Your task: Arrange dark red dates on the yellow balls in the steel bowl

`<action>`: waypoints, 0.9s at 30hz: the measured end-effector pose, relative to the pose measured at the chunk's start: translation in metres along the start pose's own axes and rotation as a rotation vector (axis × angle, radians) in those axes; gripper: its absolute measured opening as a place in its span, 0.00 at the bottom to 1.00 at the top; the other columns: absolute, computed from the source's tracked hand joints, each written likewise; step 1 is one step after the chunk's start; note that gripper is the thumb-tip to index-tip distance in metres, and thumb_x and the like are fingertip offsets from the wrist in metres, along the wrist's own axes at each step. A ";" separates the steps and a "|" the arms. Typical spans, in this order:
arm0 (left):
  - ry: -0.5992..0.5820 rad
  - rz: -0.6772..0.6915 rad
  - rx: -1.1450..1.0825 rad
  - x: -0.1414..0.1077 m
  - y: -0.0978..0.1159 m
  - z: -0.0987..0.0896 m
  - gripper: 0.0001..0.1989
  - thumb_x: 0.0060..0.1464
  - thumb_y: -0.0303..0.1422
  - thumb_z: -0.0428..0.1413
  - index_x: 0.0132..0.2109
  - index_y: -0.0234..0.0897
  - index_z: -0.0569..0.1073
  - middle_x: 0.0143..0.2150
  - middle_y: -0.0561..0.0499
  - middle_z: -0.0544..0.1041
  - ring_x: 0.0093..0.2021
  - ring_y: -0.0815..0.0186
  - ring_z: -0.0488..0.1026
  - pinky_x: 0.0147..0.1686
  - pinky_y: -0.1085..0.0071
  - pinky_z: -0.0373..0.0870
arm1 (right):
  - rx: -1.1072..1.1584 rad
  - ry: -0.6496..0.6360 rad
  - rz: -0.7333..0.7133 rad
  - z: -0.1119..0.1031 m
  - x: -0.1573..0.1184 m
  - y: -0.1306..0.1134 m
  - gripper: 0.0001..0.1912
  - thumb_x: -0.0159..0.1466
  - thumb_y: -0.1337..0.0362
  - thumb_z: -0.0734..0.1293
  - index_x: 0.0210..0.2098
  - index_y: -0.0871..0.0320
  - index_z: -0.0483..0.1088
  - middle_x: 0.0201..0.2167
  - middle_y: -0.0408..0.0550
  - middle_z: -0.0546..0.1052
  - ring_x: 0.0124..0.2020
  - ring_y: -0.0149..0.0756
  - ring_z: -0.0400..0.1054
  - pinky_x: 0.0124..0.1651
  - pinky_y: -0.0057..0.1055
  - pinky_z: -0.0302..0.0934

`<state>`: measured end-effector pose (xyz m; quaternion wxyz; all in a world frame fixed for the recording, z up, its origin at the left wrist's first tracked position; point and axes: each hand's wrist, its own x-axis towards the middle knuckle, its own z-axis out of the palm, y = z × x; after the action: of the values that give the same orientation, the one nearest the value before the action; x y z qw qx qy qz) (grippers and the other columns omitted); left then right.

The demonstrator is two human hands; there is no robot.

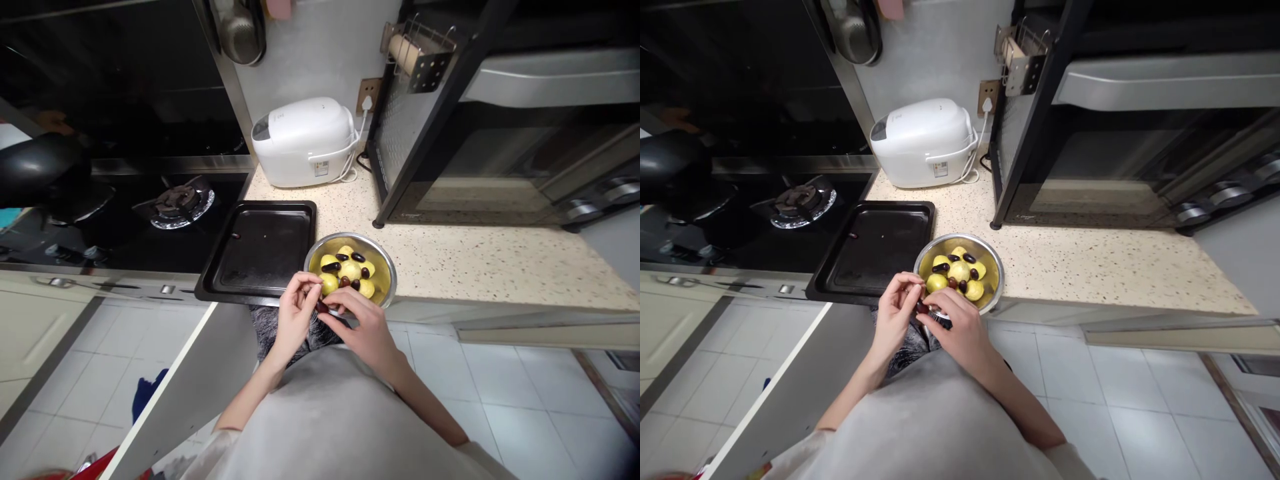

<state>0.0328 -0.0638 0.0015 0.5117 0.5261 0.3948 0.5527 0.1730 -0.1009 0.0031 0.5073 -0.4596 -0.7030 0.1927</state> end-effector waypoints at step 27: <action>0.109 0.061 -0.139 0.010 -0.006 -0.016 0.11 0.58 0.32 0.63 0.47 0.41 0.72 0.50 0.47 0.73 0.51 0.64 0.73 0.45 0.72 0.73 | -0.252 0.085 0.279 -0.057 0.030 0.076 0.10 0.69 0.64 0.65 0.42 0.53 0.78 0.42 0.50 0.81 0.47 0.47 0.73 0.50 0.46 0.67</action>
<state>0.0189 -0.0509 -0.0049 0.5076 0.4701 0.3668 0.6219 0.2562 -0.0488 -0.0130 0.4432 -0.6203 -0.6290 0.1522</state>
